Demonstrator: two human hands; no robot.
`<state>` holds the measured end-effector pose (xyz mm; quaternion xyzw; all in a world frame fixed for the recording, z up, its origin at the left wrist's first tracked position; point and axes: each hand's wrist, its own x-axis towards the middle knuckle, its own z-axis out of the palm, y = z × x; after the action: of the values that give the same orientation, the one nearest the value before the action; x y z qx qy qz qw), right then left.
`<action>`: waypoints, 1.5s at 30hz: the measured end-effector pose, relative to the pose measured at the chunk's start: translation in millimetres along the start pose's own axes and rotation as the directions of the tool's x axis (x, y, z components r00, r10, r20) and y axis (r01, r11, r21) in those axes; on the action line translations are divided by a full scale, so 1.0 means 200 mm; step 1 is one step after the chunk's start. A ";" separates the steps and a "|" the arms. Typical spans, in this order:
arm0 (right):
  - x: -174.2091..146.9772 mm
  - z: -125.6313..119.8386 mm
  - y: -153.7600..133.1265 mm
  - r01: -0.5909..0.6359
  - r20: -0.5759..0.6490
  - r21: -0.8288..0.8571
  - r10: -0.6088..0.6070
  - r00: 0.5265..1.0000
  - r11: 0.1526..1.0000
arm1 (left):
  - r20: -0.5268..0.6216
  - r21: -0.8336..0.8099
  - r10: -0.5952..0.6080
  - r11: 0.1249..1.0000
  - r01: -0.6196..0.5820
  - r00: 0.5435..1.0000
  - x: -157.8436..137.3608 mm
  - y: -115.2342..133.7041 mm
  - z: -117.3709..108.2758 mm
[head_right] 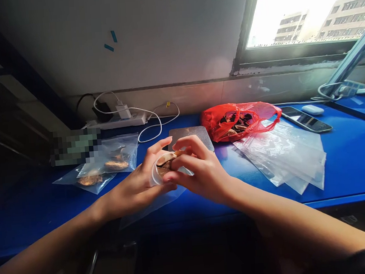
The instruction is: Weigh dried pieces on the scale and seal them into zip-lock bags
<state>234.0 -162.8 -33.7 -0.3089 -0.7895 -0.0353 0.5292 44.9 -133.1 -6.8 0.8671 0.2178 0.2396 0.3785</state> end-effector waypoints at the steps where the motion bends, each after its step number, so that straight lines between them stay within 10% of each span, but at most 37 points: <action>1: 0.00 0.00 0.00 0.010 0.000 -0.006 -0.010 1.000 1.000 | 0.001 -0.006 0.000 1.000 0.000 1.000 0.00 0.00 0.00; 18: 0.00 -0.02 -0.02 0.085 0.192 0.126 -0.108 0.975 0.988 | 0.124 0.083 0.062 0.994 -0.073 0.990 -0.02 0.00 -0.03; 26: 0.03 -0.07 -0.05 0.073 0.267 0.151 -0.111 0.957 0.986 | -0.066 -0.010 -0.026 1.000 0.025 0.998 -0.01 0.01 -0.06; 38: 0.08 -0.15 -0.01 -0.235 0.131 0.251 0.208 0.969 0.939 | 0.025 -0.473 -0.200 0.861 0.188 0.979 0.03 -0.04 -0.16; 45: 0.06 -0.11 0.03 -0.432 0.104 0.442 0.433 0.895 0.786 | -0.271 -0.583 -0.264 0.810 0.061 0.926 0.07 -0.11 -0.13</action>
<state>252.4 -160.0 -15.1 -0.3488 -0.6830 0.2717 0.5814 37.2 -97.7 -3.9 0.6393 0.2734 0.4048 0.5938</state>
